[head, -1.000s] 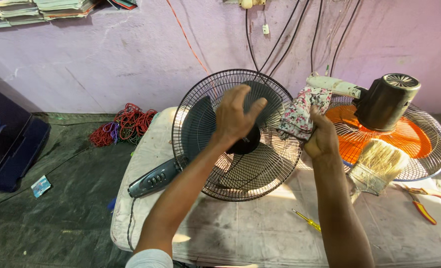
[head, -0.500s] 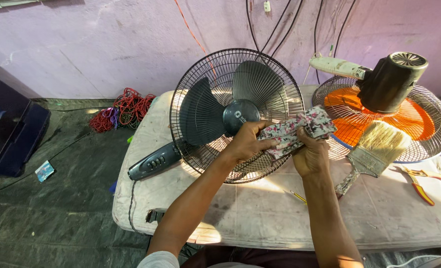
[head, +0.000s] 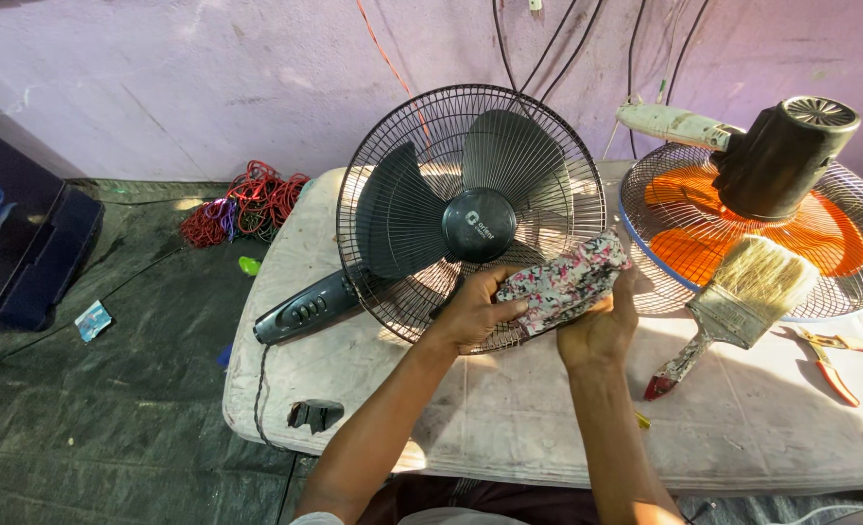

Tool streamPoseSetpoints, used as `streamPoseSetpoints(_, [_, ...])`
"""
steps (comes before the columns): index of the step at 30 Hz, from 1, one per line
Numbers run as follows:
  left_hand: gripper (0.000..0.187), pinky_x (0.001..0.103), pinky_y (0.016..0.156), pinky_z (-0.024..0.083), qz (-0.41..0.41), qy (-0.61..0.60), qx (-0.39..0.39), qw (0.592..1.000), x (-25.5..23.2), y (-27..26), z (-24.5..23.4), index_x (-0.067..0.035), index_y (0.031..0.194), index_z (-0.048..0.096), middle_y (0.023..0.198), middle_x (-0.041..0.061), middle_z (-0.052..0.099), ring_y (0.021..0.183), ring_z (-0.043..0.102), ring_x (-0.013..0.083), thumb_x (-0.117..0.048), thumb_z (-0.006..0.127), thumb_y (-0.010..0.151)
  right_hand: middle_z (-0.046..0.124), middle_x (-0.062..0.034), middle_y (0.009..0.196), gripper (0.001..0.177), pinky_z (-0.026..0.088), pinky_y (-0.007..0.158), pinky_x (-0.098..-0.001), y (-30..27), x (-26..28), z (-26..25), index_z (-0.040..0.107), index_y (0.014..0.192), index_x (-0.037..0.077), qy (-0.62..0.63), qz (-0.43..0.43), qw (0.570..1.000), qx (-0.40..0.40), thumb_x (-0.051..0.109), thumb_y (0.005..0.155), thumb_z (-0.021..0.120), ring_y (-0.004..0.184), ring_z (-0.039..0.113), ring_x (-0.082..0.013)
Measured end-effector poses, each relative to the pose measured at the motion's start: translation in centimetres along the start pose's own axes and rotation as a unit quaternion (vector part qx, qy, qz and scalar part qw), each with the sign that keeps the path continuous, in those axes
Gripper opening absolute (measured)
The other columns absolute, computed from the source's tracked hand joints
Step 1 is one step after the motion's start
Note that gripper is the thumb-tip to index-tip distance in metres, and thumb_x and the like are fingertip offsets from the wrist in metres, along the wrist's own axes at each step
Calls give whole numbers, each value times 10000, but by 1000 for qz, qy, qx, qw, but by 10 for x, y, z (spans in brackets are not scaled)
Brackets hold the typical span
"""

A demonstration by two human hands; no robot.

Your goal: The person wipes the front grill, blades, and control panel of a black table fan using a patterned cloth. They also use a yellow screwdriver to scrape the center hub of the fan. The person rotates the fan to access different areas while cleaning.

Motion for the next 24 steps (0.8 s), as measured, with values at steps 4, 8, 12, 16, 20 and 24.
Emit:
streamPoseSetpoints(4, [447,282,981,568,-29,-11,-35,999,13,-9,11,28,1368,533,1215,58,685,1098,672,120,29,619,929,727,-109,1102,367,535,961,-450,-36,-16,-2,640,1214,52,7,52,999,-10,286,933,613,1040,697,-269])
streamPoseSetpoints(8, [470,321,657,555,-73,62,-94,991,22,-23,14,11,1392,476,1090,112,679,839,658,170,-40,627,950,682,-103,1151,300,549,893,-361,-29,-4,-10,611,1257,-28,-246,-54,967,-18,33,973,688,1014,662,-203])
streamPoseSetpoints(12, [604,298,636,581,-23,285,-89,954,-2,-49,25,22,1341,489,891,116,706,720,685,154,-47,773,813,679,-93,1207,283,556,909,-302,-15,21,48,561,1294,-55,-475,-283,833,29,34,1031,621,1071,659,-176])
streamPoseSetpoints(16, [425,287,610,549,78,411,-175,891,-40,-74,22,23,1213,642,789,70,725,635,692,153,-117,797,844,714,-160,1225,344,565,944,-370,15,6,138,661,1298,-4,-639,-457,598,158,-75,962,646,1127,706,-279])
streamPoseSetpoints(20, [359,317,598,545,137,451,-207,857,-52,-97,27,31,1163,685,811,84,709,640,684,175,-139,792,866,712,-126,1118,391,550,699,-390,42,-57,186,755,1155,94,-763,-492,363,209,-88,821,667,984,662,-267])
streamPoseSetpoints(24, [332,353,625,554,123,459,-214,854,-30,-123,24,28,1153,698,820,91,718,664,708,214,-156,761,884,638,-144,989,229,555,526,-345,22,-126,167,733,1134,64,-824,-418,283,257,19,913,695,841,624,-252])
Point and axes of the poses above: each hand's wrist, its own y-axis towards the middle knuckle, its own z-axis out of the palm, x = y × z, the point moved 7 cm from there along y, towards the middle knuckle
